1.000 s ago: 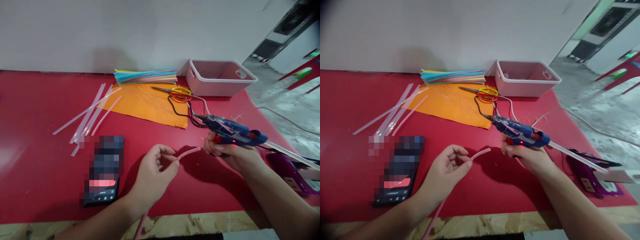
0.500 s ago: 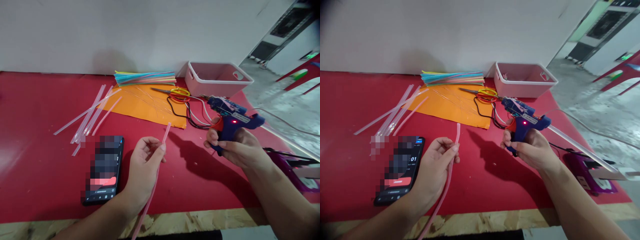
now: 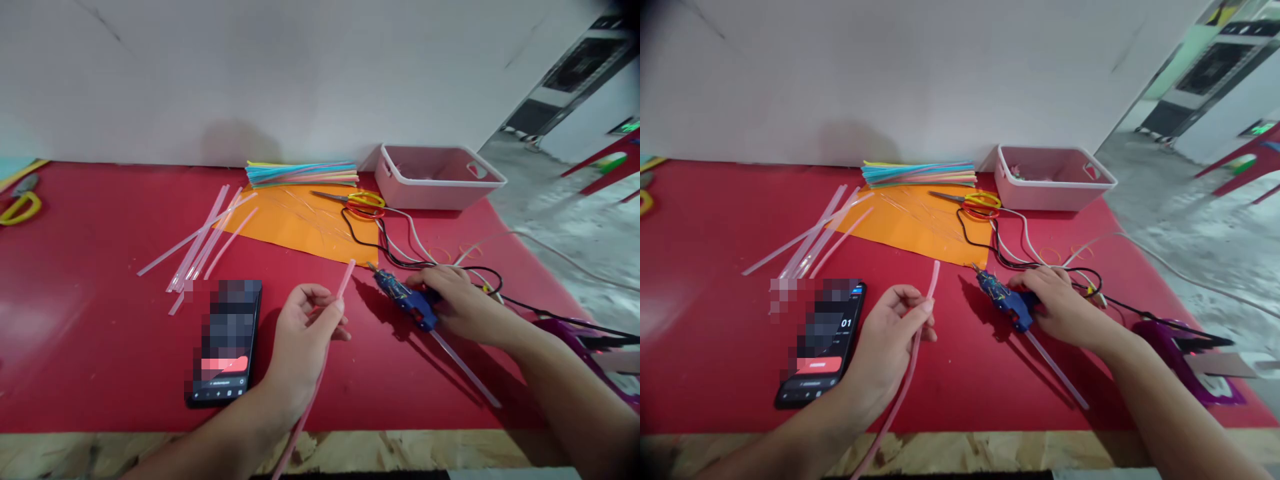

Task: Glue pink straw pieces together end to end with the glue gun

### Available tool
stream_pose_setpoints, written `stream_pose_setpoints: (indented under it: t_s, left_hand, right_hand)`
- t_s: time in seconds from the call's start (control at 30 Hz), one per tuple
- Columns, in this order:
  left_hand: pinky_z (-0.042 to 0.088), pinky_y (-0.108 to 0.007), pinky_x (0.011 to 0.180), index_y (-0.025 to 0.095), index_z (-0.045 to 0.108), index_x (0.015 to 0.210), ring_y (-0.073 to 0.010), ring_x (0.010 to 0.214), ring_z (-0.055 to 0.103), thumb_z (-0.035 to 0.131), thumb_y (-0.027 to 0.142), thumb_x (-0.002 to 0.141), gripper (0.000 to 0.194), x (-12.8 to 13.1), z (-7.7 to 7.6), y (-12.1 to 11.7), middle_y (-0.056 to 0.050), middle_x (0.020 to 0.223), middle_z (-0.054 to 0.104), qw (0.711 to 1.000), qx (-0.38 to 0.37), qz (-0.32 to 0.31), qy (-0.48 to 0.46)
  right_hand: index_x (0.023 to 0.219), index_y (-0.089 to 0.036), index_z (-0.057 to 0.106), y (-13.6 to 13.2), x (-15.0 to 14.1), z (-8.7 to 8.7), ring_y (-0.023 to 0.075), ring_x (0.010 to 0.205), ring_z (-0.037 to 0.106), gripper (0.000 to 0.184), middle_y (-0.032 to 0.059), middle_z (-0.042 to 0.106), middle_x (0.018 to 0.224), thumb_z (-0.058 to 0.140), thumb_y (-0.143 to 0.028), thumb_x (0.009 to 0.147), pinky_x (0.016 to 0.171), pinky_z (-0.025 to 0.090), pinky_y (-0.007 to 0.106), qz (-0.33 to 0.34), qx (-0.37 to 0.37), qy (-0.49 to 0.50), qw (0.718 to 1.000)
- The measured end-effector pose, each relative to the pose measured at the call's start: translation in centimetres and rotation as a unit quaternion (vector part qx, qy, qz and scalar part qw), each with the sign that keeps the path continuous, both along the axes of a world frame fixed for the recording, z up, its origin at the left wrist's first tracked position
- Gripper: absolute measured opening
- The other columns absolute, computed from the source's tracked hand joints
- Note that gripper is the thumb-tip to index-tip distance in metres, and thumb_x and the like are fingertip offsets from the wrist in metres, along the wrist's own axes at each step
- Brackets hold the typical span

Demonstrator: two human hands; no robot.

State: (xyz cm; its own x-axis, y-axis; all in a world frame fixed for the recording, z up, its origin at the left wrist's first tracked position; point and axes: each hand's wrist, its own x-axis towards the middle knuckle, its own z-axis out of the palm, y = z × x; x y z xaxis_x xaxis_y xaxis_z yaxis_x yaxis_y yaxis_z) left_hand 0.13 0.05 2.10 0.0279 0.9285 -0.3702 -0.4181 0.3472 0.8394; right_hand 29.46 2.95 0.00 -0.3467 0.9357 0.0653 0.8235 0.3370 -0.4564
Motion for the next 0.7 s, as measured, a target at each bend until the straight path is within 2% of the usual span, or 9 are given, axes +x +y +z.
stream_pose_setpoints:
  t_s: [0.13, 0.17, 0.23, 0.3, 0.37, 0.43, 0.5, 0.7]
  left_hand:
    - [0.056, -0.023, 0.056, 0.018, 0.053, 0.084, -0.0087, 0.059, 0.062, 0.079, 0.02, 0.076, 0.027, -0.1, 0.9, 0.0, 0.005, 0.074, 0.059, 1.0, 0.013, -0.01, -0.008]
    - [0.056, -0.023, 0.057, 0.018, 0.053, 0.083, -0.0087, 0.06, 0.062, 0.079, 0.02, 0.075, 0.027, -0.1, 1.0, -0.1, 0.005, 0.074, 0.059, 1.0, 0.02, -0.011, -0.003]
    - [0.056, -0.023, 0.058, 0.018, 0.054, 0.081, -0.0091, 0.063, 0.061, 0.079, 0.018, 0.075, 0.026, -0.2, 1.2, -0.2, 0.004, 0.074, 0.06, 0.999, 0.037, -0.012, 0.019]
    - [0.055, -0.022, 0.06, 0.018, 0.055, 0.079, -0.0095, 0.066, 0.062, 0.079, 0.017, 0.075, 0.025, -0.1, 1.4, -0.4, 0.003, 0.075, 0.062, 0.997, 0.062, -0.014, 0.05]
    - [0.054, -0.021, 0.063, 0.019, 0.055, 0.077, -0.01, 0.069, 0.063, 0.078, 0.015, 0.075, 0.024, -0.1, 1.6, -0.7, 0.002, 0.075, 0.064, 0.993, 0.088, -0.015, 0.078]
    - [0.054, -0.021, 0.065, 0.019, 0.055, 0.075, -0.0109, 0.071, 0.065, 0.078, 0.014, 0.075, 0.024, 0.0, 1.9, -1.0, 0.002, 0.074, 0.065, 0.99, 0.107, -0.014, 0.094]
    - [0.055, -0.022, 0.066, 0.019, 0.055, 0.075, -0.0118, 0.072, 0.067, 0.078, 0.013, 0.074, 0.024, 0.0, 2.0, -1.3, 0.001, 0.074, 0.066, 0.988, 0.118, -0.011, 0.102]
    - [0.051, -0.021, 0.06, 0.02, 0.056, 0.078, -0.0094, 0.062, 0.062, 0.076, 0.015, 0.077, 0.021, -0.2, 1.6, -1.7, 0.003, 0.074, 0.063, 0.986, 0.115, -0.018, 0.121]
  right_hand:
    - [0.122, -0.029, 0.068, -0.6, -0.1, 1.6, 0.0328, 0.115, 0.065, 0.061, 0.0094, 0.074, 0.116, 0.06, -0.009, 0.065, 0.101, 0.048, 0.055, 0.053, -0.013, -0.025, 0.998]
    - [0.123, -0.03, 0.068, -0.9, -0.5, 2.2, 0.0343, 0.118, 0.064, 0.061, 0.0092, 0.074, 0.119, 0.061, -0.01, 0.065, 0.101, 0.048, 0.056, 0.051, -0.002, -0.029, 0.998]
    - [0.109, -0.029, 0.073, -1.4, -2.0, 3.6, 0.0326, 0.109, 0.068, 0.039, 0.0086, 0.076, 0.111, 0.063, -0.016, 0.073, 0.097, 0.051, 0.054, 0.018, 0.066, 0.014, 0.998]
    - [0.099, -0.026, 0.072, -2.0, -4.3, 4.7, 0.0239, 0.088, 0.071, 0.017, 0.0074, 0.077, 0.096, 0.062, -0.022, 0.086, 0.083, 0.056, 0.042, -0.038, 0.108, 0.105, 0.988]
    - [0.093, -0.024, 0.072, -2.5, -7.0, 5.3, 0.0172, 0.073, 0.069, 0.011, 0.0049, 0.075, 0.085, 0.063, -0.029, 0.092, 0.068, 0.055, 0.032, -0.015, 0.064, 0.203, 0.977]
    - [0.097, -0.022, 0.074, -2.7, -9.5, 5.5, 0.0164, 0.074, 0.07, 0.015, 0.0063, 0.077, 0.089, 0.069, -0.035, 0.09, 0.068, 0.056, 0.03, 0.01, -0.018, 0.259, 0.966]
    - [0.093, -0.022, 0.075, -2.7, -11.4, 5.3, 0.0166, 0.076, 0.07, 0.019, 0.0056, 0.076, 0.085, 0.074, -0.04, 0.087, 0.068, 0.056, 0.03, 0.012, -0.051, 0.299, 0.953]
    - [0.081, -0.02, 0.074, -2.2, -12.7, 4.8, 0.0143, 0.068, 0.064, 0.017, 0.0043, 0.074, 0.076, 0.071, -0.036, 0.086, 0.062, 0.051, 0.029, -0.023, -0.099, 0.335, 0.936]
